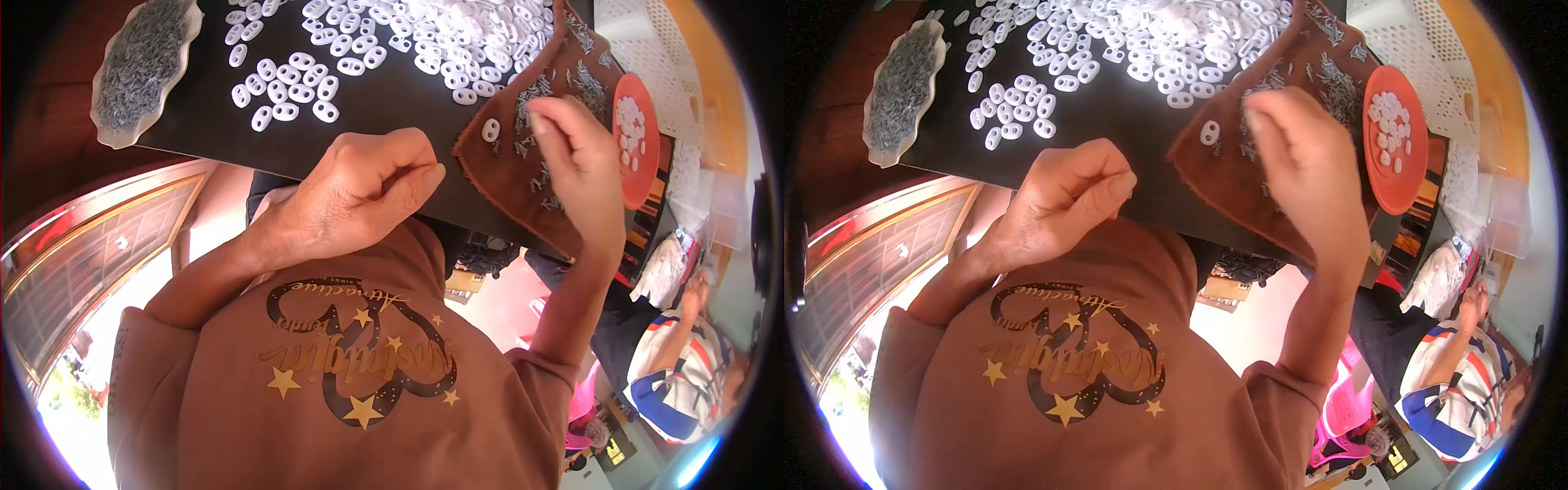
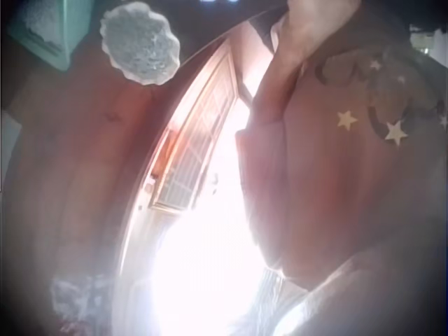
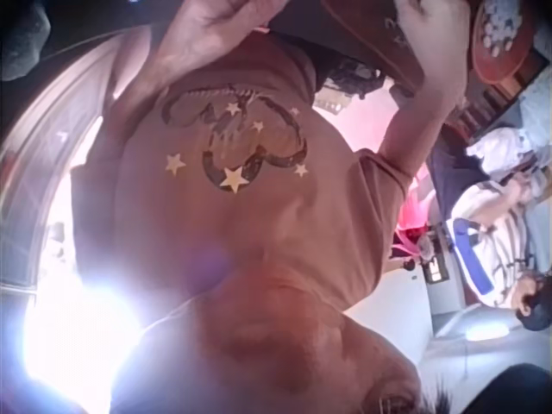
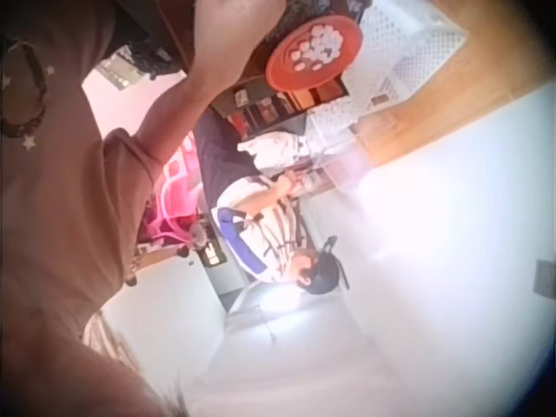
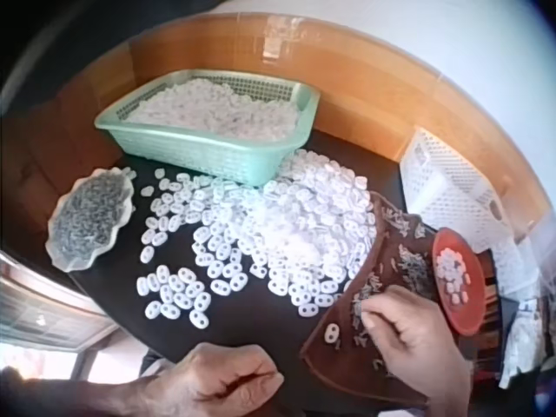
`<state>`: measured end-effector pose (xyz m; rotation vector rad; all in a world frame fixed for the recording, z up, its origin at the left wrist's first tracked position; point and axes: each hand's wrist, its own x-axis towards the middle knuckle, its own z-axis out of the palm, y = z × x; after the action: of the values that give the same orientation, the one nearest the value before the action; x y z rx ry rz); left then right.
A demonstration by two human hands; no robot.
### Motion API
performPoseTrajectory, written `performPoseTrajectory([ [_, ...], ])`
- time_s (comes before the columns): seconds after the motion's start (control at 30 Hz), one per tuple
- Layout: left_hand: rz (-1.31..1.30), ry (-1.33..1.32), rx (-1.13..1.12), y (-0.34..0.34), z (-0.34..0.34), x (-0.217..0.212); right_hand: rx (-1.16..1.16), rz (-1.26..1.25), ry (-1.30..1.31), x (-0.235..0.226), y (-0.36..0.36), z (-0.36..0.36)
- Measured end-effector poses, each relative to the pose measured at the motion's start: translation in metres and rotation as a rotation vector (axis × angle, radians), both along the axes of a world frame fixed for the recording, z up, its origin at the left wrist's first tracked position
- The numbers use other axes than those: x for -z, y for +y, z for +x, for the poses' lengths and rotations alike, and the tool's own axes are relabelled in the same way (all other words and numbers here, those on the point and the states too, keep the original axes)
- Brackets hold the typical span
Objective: The person is manually assembling small white plastic parts by inserting metal pins into them.
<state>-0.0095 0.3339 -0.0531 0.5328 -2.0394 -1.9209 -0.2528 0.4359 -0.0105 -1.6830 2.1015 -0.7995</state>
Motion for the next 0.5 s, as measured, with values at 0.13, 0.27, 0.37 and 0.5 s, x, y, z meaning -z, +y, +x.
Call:
performPoseTrajectory([
  [0.13, 0.016, -0.005, -0.010, -0.001, 0.002, -0.003, -0.142, -0.032, 0.095, 0.007, -0.021, 0.021],
  [0.27, 0.070, 0.010, -0.008, -0.002, 0.008, -0.004, -0.176, 0.078, 0.223, 0.008, -0.035, 0.034],
  [0.37, 0.073, 0.044, -0.007, -0.005, 0.010, -0.002, -0.182, 0.152, 0.290, 0.006, -0.041, 0.039],
  [0.5, 0.007, 0.133, -0.029, -0.007, 0.011, 0.003, -0.182, -0.003, 0.193, 0.002, -0.042, 0.025],
])
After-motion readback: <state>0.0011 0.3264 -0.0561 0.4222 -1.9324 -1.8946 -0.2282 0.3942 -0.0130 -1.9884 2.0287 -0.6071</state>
